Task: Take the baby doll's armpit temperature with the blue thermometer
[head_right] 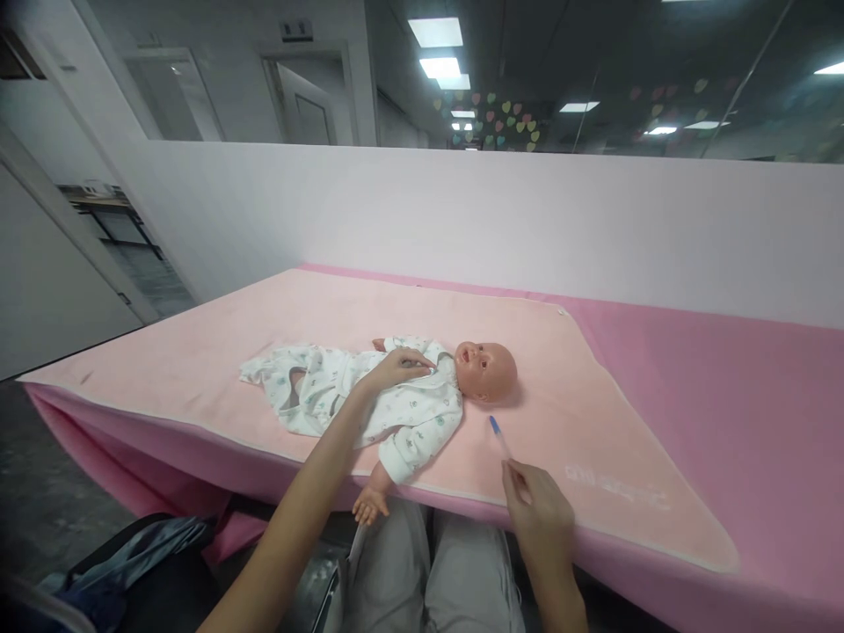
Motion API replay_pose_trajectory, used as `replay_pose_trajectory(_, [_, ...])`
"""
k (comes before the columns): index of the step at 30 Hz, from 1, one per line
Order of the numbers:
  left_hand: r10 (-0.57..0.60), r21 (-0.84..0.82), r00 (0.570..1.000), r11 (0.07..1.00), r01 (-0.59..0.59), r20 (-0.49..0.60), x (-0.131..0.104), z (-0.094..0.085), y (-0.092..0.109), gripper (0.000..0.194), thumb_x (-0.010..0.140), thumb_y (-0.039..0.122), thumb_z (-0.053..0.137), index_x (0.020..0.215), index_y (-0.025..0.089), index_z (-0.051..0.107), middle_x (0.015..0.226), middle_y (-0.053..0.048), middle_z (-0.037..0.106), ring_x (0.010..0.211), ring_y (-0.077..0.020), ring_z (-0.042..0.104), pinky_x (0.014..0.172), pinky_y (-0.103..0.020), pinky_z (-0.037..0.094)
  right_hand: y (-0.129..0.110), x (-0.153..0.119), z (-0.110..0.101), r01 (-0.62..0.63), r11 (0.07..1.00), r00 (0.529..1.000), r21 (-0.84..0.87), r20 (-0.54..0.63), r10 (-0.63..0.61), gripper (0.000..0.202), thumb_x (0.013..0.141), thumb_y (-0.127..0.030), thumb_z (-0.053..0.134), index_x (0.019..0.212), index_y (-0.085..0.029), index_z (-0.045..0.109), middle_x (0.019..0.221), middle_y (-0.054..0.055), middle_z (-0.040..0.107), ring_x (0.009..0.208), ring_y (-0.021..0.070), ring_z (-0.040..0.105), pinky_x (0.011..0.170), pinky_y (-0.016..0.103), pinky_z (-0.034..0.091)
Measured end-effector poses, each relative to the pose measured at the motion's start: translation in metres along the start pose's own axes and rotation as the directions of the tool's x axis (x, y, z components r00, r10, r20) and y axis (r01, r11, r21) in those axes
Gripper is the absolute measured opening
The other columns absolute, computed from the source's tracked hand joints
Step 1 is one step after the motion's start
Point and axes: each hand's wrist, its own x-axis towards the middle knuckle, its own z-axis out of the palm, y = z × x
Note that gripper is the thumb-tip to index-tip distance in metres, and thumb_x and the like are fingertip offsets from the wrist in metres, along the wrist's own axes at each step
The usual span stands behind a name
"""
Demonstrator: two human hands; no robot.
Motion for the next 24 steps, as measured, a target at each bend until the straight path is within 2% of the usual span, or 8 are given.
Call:
replay_pose_trajectory(4, [0.01, 0.008, 1.0, 1.0, -0.01, 0.003, 0.0, -0.002, 0.0, 0.023, 0.074, 0.034, 0.064, 0.084, 0.013, 0.07, 0.079, -0.004, 0.065, 0.073, -0.0138, 0.053, 0.065, -0.024, 0.038, -0.003, -0.001, 0.018, 0.059, 0.998, 0.984, -0.005, 0.171, -0.058, 0.025, 0.091, -0.026, 0.042, 0.077, -0.017, 0.061, 0.068, 0.003, 0.064, 0.064, 0.0135, 0.06, 0.062, 0.024, 0.046])
replay_pose_trajectory(7, [0.027, 0.018, 1.0, 0.999, -0.027, 0.014, 0.0, -0.004, -0.001, 0.023, 0.075, 0.034, 0.063, 0.083, 0.013, 0.069, 0.073, -0.002, 0.062, 0.067, -0.0119, 0.05, 0.063, -0.023, 0.036, -0.01, 0.005, 0.025, 0.124, 0.989, 0.968, -0.085, 0.231, -0.102, 0.029, 0.09, -0.022, 0.04, 0.072, -0.019, 0.062, 0.072, 0.005, 0.065, 0.071, 0.0174, 0.059, 0.065, 0.028, 0.044])
replay_pose_trajectory(10, [0.015, 0.019, 1.0, 1.0, -0.015, 0.02, 0.001, -0.005, -0.003, 0.026, 0.075, 0.036, 0.063, 0.085, 0.013, 0.069, 0.072, -0.003, 0.063, 0.067, -0.0119, 0.05, 0.062, -0.023, 0.036, -0.021, 0.024, 0.031, 0.17, 0.98, 0.964, -0.101, 0.223, -0.144, 0.026, 0.089, -0.019, 0.042, 0.074, -0.019, 0.063, 0.081, 0.007, 0.066, 0.078, 0.0196, 0.059, 0.071, 0.031, 0.044])
replay_pose_trajectory(13, [-0.023, 0.013, 0.999, 1.0, 0.023, 0.022, 0.001, -0.004, -0.006, 0.03, 0.074, 0.038, 0.064, 0.088, 0.012, 0.071, 0.075, -0.005, 0.066, 0.068, -0.0134, 0.052, 0.062, -0.023, 0.037, -0.033, 0.058, 0.045, 0.239, 0.971, 0.941, -0.001, 0.248, -0.231, 0.023, 0.087, -0.014, 0.042, 0.087, -0.018, 0.064, 0.091, 0.007, 0.066, 0.082, 0.0188, 0.058, 0.075, 0.03, 0.043])
replay_pose_trajectory(16, [-0.027, 0.002, 1.0, 1.0, 0.027, -0.005, 0.001, -0.003, -0.009, 0.034, 0.073, 0.039, 0.064, 0.091, 0.012, 0.072, 0.075, -0.005, 0.068, 0.066, -0.0141, 0.054, 0.06, -0.024, 0.039, -0.043, 0.092, 0.073, 0.22, 0.97, 0.932, 0.104, 0.272, -0.241, 0.025, 0.086, -0.013, 0.043, 0.103, -0.017, 0.062, 0.087, 0.007, 0.065, 0.078, 0.0178, 0.058, 0.069, 0.028, 0.043])
replay_pose_trajectory(19, [0.005, -0.024, 1.0, 1.0, -0.006, -0.016, 0.0, -0.002, -0.012, 0.033, 0.075, 0.038, 0.063, 0.094, 0.012, 0.072, 0.08, -0.007, 0.07, 0.073, -0.017, 0.059, 0.065, -0.025, 0.043, -0.046, 0.114, 0.104, 0.17, 0.957, 0.912, 0.235, 0.331, -0.243, 0.024, 0.08, -0.008, 0.045, 0.09, -0.017, 0.065, 0.082, 0.007, 0.065, 0.077, 0.0186, 0.058, 0.068, 0.028, 0.044])
replay_pose_trajectory(21, [0.013, -0.044, 1.0, 0.999, -0.013, 0.002, 0.001, -0.003, -0.013, 0.032, 0.076, 0.038, 0.062, 0.094, 0.013, 0.071, 0.087, -0.008, 0.071, 0.082, -0.0198, 0.061, 0.072, -0.027, 0.045, -0.047, 0.121, 0.117, 0.092, 0.94, 0.923, 0.33, 0.326, -0.204, 0.025, 0.078, -0.007, 0.046, 0.085, -0.019, 0.066, 0.081, 0.006, 0.065, 0.077, 0.0188, 0.058, 0.069, 0.029, 0.045])
replay_pose_trajectory(24, [0.011, -0.059, 0.999, 0.998, -0.009, 0.031, 0.001, -0.004, -0.012, 0.032, 0.077, 0.039, 0.06, 0.092, 0.014, 0.071, 0.091, -0.008, 0.071, 0.089, -0.0218, 0.062, 0.078, -0.029, 0.047, -0.048, 0.122, 0.127, 0.003, 0.904, 0.949, 0.428, 0.285, -0.138, 0.028, 0.078, -0.007, 0.044, 0.087, -0.021, 0.067, 0.081, 0.004, 0.065, 0.077, 0.0181, 0.059, 0.07, 0.031, 0.046])
